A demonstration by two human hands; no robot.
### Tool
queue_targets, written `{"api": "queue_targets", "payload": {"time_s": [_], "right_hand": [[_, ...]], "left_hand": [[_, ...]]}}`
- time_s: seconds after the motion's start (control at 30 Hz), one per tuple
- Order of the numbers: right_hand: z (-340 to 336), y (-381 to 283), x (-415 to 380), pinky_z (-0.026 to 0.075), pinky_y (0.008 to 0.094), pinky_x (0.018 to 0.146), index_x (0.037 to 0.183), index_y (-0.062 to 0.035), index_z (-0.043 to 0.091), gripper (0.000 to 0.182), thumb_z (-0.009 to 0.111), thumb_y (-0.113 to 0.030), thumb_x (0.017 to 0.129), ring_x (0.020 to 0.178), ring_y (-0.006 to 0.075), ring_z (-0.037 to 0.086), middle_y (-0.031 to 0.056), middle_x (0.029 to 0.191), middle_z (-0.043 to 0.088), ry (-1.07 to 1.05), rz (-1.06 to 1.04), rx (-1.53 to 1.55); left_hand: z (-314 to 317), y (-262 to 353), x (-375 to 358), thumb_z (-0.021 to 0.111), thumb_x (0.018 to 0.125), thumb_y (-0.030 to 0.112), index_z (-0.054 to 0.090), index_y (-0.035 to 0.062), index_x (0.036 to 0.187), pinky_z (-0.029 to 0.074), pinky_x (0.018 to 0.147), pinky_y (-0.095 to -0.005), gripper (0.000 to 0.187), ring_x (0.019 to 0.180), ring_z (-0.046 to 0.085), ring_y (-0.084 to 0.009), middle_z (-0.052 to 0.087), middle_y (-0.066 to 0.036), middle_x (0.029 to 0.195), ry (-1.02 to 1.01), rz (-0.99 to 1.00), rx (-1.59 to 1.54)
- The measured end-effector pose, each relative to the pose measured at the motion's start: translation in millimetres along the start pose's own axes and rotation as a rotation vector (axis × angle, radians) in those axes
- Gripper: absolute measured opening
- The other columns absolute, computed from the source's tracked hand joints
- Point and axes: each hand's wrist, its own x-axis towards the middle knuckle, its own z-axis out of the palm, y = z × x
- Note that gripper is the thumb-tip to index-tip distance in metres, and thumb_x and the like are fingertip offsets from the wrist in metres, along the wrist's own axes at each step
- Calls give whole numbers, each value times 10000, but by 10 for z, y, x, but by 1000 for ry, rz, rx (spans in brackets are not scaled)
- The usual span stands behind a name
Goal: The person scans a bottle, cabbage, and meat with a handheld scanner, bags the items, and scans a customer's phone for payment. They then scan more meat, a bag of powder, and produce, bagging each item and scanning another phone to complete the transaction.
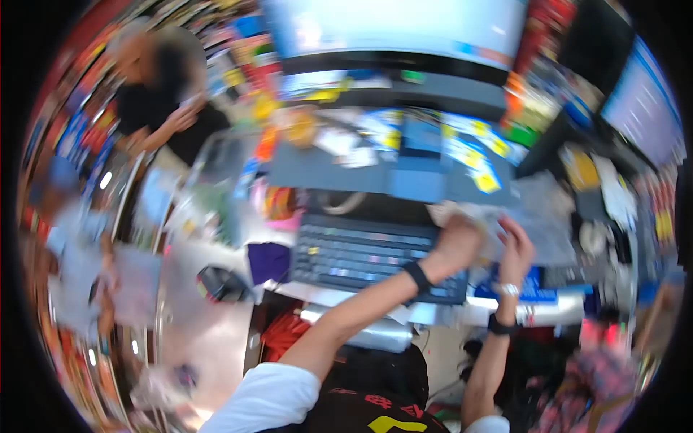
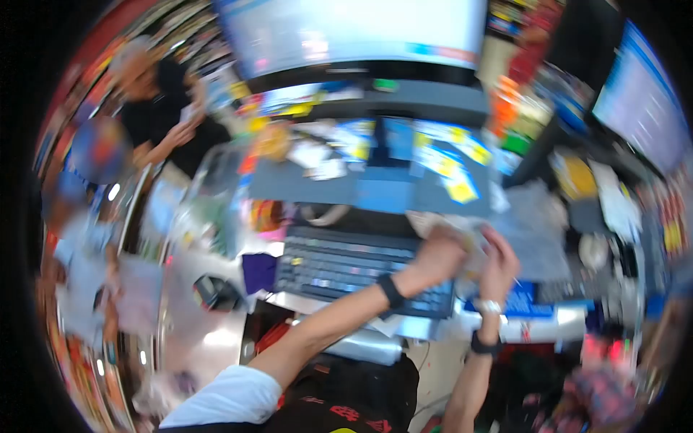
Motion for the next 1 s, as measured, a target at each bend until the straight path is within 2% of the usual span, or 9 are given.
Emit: {"api": "queue_targets", "payload": {"time_s": [0.03, 0.13, 0.17, 0.3, 0.43, 0.77, 0.83, 0.9, 1.0], "right_hand": [[36, -58, -113, 504, 314, 791, 1012, 13, 621, 245, 426, 19, 864, 972, 210, 592, 134, 1073, 612, -3, 12, 69], [158, 14, -427, 526, 269, 703, 1042, 30, 597, 241, 414, -18, 893, 890, 174, 609, 140, 1087, 598, -5, -47, 100], [254, -64, -525, 519, 275, 715, 954, 36, 607, 209, 415, 12, 876, 892, 193, 608, 153, 1067, 603, -4, -72, 67], [688, -275, -754, 467, 286, 780, 905, 50, 608, 194, 421, 34, 857, 867, 199, 600, 147, 1033, 619, -110, -204, 43], [1401, -675, -1084, 465, 225, 606, 923, 42, 602, 205, 405, 36, 867, 741, 142, 598, 133, 1039, 617, -283, -186, 175], [3046, -1346, -2650, 487, 244, 618, 960, 11, 623, 217, 448, 41, 837, 776, 153, 631, 121, 975, 626, -1183, -344, 46], [3320, -1392, -2941, 495, 273, 634, 999, 22, 603, 216, 465, 37, 833, 788, 181, 640, 132, 945, 638, -1423, -483, -95], [3634, -1129, -3209, 501, 301, 667, 1106, 10, 544, 280, 494, 1, 830, 792, 225, 646, 139, 932, 647, -1634, -278, -18], [3991, -862, -3602, 502, 329, 697, 1309, -25, 322, 550, 557, -99, 817, 796, 269, 643, 147, 970, 642, -1709, -553, -394]], "left_hand": [[24, 69, -35, 554, 675, 99, 658, 78, 758, 420, 752, -428, 135, 837, 570, -319, 610, -159, 816, 13, -89, -15], [-410, 217, -283, 532, 700, 58, 572, 40, 845, 340, 883, -456, 151, 969, 501, -331, 573, -140, 940, 202, 27, -518], [-367, 240, -390, 538, 694, 53, 555, 31, 849, 322, 901, -459, 157, 1001, 461, -336, 541, -151, 958, 324, 54, -429], [-924, 158, -944, 518, 698, 18, 531, 10, 836, 327, 916, -449, 139, 962, 473, -337, 535, -143, 907, 127, 4, -505], [-1416, -21, -1717, 497, 726, 13, 550, 1, 899, 373, 858, -414, 181, 970, 496, -323, 562, -143, 955, 292, -162, -478], [-2087, -356, -4705, 479, 754, 14, 577, -26, 915, 434, 782, -413, 192, 890, 531, -353, 568, -186, 926, 582, -893, 53], [-1772, -399, -5451, 485, 764, 49, 558, -25, 963, 436, 753, -446, 224, 864, 521, -366, 538, -212, 941, 437, -1258, 264], [-1384, -533, -6156, 471, 824, 98, 497, -34, 1090, 410, 848, -446, 298, 1016, 477, -375, 492, -230, 1114, 652, -1546, 204], [-1528, -161, -6420, 476, 818, 100, 401, -30, 1235, 294, 1016, -437, 444, 1247, 309, -352, 343, -202, 1338, 496, -1360, 532]]}}
